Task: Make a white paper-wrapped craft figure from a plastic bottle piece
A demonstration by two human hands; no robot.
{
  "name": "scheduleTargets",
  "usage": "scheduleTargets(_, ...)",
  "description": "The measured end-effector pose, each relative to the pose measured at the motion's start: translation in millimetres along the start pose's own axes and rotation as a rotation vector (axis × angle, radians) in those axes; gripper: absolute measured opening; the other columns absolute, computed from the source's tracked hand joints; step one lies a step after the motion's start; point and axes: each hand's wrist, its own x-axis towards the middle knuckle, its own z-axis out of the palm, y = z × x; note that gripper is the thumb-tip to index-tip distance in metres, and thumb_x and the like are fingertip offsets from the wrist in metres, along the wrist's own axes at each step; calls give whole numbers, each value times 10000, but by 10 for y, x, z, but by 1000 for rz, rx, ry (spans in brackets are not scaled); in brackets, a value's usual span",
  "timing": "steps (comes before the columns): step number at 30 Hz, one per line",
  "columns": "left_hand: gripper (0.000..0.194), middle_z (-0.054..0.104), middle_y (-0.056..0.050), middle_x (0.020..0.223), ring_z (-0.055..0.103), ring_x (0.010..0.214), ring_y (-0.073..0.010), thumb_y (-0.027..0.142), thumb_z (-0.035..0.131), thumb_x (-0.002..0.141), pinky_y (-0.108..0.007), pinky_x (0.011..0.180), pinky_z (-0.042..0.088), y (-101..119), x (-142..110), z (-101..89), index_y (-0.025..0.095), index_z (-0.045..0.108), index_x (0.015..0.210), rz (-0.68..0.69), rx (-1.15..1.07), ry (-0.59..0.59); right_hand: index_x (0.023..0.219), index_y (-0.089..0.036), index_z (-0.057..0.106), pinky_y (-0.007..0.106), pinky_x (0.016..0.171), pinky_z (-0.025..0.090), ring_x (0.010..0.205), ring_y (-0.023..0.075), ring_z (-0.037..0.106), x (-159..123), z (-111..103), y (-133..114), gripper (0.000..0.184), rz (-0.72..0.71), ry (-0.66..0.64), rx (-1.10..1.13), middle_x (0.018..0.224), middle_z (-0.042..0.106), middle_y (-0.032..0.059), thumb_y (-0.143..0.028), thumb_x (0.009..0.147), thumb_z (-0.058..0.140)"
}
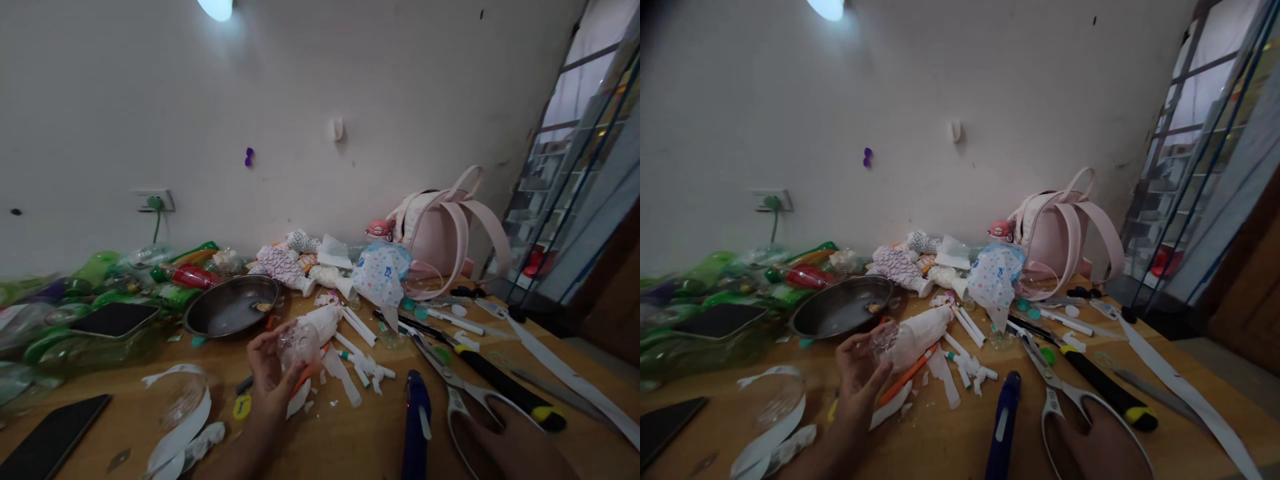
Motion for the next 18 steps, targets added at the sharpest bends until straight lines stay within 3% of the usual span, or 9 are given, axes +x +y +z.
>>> scheduleTargets(4,410,562,-50,1171,489,1159,-233,243,681,699,-475,986,360,-24,-20,-27,295,431,1020,-12,75,-133,1077,-59,561,441,898,372,1039,353,514,98,92,-60,601,-94,131,-127,1135,576,217,-514,792,290)
scheduleTargets(7,445,533,-41,1161,493,1138,-223,216,692,682,-456,933,424,-44,-41,-21,300,418,1022,-10,49,-147,1022,-79,645,521,898,363,1054,388,490,146,150,-41,607,-180,326,-191,1117,582,204,-482,765,270)
scheduleTargets(10,502,498,-23,1126,508,1085,-210,174,723,641,-422,864,487,-63,-68,-17,306,410,1011,-55,8,-143,928,-96,678,574,875,388,1059,401,498,54,52,-139,568,-309,551,-67,1118,577,215,-464,763,278)
scheduleTargets(12,540,474,-8,1108,503,1066,-196,139,734,619,-412,856,497,-78,-82,-29,317,401,1005,-36,1,-162,916,-154,657,517,857,455,1014,332,560,-105,-116,-297,448,-461,645,119,1141,577,169,-457,784,355)
scheduleTargets(13,552,463,-2,1107,501,1062,-191,127,733,616,-410,859,498,-85,-86,-38,326,395,1005,-19,-1,-180,868,-229,650,464,768,520,949,291,604,-203,-216,-397,353,-487,672,178,1093,616,108,-451,796,386)
scheduleTargets(16,565,446,1,1109,519,1041,-192,126,731,617,-400,860,506,-96,-89,-62,343,388,1010,54,21,-240,769,-330,620,294,648,559,693,180,660,-470,-478,-725,137,-694,656,369,785,685,-43,-380,787,493)
scheduleTargets(18,547,439,-4,1105,534,1024,-202,168,731,628,-394,847,517,-89,-90,-63,346,387,1015,120,49,-240,758,-369,623,223,585,530,666,138,654,-565,-563,-938,126,-791,429,381,743,686,-102,-314,787,514)
